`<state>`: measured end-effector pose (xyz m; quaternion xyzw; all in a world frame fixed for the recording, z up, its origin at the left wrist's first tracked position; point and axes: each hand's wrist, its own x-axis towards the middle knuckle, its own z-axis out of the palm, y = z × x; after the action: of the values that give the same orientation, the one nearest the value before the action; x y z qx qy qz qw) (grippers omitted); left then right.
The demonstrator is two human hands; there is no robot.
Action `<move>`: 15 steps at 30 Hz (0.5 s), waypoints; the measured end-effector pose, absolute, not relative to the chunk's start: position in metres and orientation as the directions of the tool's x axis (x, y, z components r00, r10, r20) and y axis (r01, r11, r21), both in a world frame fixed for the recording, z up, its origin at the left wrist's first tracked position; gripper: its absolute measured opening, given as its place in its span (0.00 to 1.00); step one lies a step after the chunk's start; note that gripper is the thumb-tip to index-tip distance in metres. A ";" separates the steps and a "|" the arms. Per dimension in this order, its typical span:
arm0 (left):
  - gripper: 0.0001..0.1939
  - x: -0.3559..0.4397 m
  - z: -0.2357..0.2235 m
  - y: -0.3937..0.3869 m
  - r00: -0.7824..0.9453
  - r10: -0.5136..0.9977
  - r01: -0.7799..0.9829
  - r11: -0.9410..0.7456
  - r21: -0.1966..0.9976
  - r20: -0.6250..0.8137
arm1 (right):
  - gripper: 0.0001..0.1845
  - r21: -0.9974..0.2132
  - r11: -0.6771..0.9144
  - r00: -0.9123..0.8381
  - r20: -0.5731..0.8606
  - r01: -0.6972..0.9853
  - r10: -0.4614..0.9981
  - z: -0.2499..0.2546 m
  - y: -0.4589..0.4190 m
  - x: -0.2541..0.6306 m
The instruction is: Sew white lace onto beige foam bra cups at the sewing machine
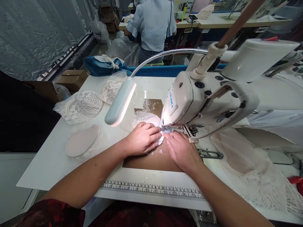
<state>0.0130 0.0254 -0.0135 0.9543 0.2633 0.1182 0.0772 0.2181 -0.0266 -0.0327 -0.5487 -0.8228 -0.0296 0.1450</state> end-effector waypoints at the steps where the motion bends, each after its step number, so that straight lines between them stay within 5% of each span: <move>1: 0.18 0.012 -0.014 0.026 0.833 0.520 0.480 -0.850 0.217 0.190 | 0.19 -0.135 0.394 -0.351 0.261 0.909 0.899 -0.032 -0.027 0.219; 8: 0.14 0.009 -0.014 0.028 0.838 0.475 0.406 -0.871 0.277 0.268 | 0.18 -0.240 0.369 -0.312 0.242 0.898 0.919 -0.028 -0.028 0.221; 15: 0.13 0.012 -0.015 0.027 0.845 0.453 0.388 -0.885 0.258 0.283 | 0.18 -0.154 0.511 -0.444 0.329 0.845 0.833 -0.029 -0.028 0.222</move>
<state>0.0116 0.0270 -0.0147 0.9557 0.2201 0.1702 0.0960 0.2217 -0.0278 -0.0290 -0.4940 -0.8496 -0.0163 0.1843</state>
